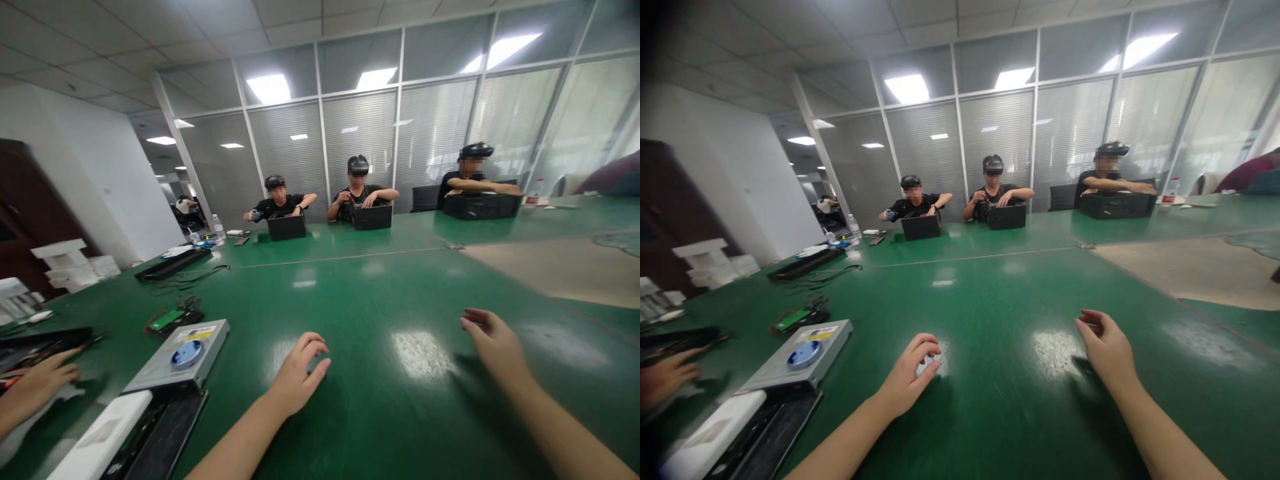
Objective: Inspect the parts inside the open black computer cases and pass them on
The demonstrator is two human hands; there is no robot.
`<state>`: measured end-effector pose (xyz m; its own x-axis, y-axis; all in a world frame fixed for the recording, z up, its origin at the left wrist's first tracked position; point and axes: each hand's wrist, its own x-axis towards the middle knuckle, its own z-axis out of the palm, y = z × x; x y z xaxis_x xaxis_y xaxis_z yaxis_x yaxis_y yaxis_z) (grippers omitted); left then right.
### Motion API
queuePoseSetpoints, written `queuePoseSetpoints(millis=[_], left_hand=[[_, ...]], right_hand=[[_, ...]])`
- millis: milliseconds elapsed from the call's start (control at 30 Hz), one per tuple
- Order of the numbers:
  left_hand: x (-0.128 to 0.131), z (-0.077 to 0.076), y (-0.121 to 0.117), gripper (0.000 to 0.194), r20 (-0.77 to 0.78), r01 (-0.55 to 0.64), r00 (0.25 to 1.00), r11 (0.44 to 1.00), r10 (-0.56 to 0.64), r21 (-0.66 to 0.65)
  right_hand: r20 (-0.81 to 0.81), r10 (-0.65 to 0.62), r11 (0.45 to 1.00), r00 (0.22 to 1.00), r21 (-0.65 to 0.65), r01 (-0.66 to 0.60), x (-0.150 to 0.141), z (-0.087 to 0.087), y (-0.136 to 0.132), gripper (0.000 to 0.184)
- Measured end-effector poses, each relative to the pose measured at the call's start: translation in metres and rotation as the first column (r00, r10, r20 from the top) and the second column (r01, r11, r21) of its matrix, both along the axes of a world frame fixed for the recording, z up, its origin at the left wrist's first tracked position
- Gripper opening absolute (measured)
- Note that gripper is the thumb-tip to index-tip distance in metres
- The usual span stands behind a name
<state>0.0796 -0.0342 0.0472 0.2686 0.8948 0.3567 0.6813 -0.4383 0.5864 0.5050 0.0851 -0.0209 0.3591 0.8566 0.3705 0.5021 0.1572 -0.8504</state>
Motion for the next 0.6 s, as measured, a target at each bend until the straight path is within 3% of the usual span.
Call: queuePoseSetpoints(millis=[267,467,600], left_hand=[[-0.010,-0.011,0.004,0.021,0.016,-0.098,0.995,0.995,0.098,-0.002],[-0.007,-0.019,0.006,0.020,-0.048,-0.234,0.970,0.969,0.238,0.075],[-0.003,-0.026,0.005,0.020,-0.080,-0.214,0.973,0.976,0.217,0.052]], right_hand=[[-0.092,0.146,0.987,0.985,-0.054,-0.151,-0.003,-0.019,0.004,0.053],[-0.072,0.236,0.965,0.969,-0.103,-0.242,-0.023,-0.004,-0.004,0.055],[-0.052,0.323,0.940,0.945,-0.102,-0.326,-0.042,0.006,-0.008,0.053]])
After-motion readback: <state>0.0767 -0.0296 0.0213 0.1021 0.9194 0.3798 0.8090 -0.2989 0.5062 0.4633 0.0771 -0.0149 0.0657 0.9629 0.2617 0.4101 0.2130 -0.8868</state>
